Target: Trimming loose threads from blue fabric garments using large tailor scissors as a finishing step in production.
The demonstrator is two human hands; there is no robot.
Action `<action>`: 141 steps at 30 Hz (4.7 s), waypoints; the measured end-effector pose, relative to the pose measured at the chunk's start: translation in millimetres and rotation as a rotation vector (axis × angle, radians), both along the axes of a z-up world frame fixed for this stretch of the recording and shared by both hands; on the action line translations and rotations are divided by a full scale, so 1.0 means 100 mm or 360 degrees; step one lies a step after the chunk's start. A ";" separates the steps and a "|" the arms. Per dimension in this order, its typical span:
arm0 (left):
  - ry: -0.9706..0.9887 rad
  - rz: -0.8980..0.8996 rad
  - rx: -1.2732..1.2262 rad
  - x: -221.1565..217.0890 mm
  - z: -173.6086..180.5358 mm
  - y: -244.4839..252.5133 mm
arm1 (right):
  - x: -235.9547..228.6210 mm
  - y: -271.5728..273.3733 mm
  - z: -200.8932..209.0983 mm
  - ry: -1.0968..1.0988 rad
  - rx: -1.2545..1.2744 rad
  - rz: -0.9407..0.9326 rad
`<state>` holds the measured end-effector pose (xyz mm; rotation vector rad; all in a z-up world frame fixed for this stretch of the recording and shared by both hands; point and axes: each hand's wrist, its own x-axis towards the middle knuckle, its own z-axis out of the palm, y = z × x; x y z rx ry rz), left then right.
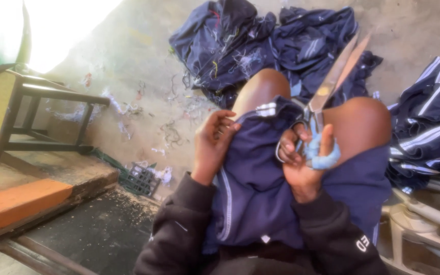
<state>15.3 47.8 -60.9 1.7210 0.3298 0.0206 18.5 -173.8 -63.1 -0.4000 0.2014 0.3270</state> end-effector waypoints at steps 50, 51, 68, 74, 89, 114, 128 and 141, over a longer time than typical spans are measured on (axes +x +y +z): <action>-0.0307 -0.0424 0.0136 0.57 0.52 0.31 | -0.03 0.00 -0.58 -0.0259 0.0071 0.0430; 0.0010 -0.0445 0.0107 0.33 0.44 0.40 | -0.01 -0.02 -0.53 -0.0208 0.0058 0.0427; 0.0065 0.0211 -0.0379 -0.24 0.57 0.67 | -0.39 0.17 -0.42 -0.0152 0.0072 0.0728; -0.0263 0.0235 0.0590 -0.21 0.28 0.79 | -0.33 -0.05 -0.71 -0.0174 -0.0126 0.0646; -0.0242 -0.0579 0.0748 -1.40 0.78 0.17 | -0.27 0.01 -0.31 -0.0125 -0.0209 0.0587; -0.0819 0.0200 0.1063 -0.13 0.57 0.50 | -1.10 -1.20 0.75 -0.0152 -0.1535 0.0029; -0.0776 -0.1249 0.1056 -1.18 0.80 -0.10 | -1.46 -1.26 0.55 -0.0098 -0.1513 -0.0141; 0.0239 -0.1373 0.1297 -1.40 1.03 1.19 | -0.99 -0.60 0.29 -0.0291 -0.0776 0.0039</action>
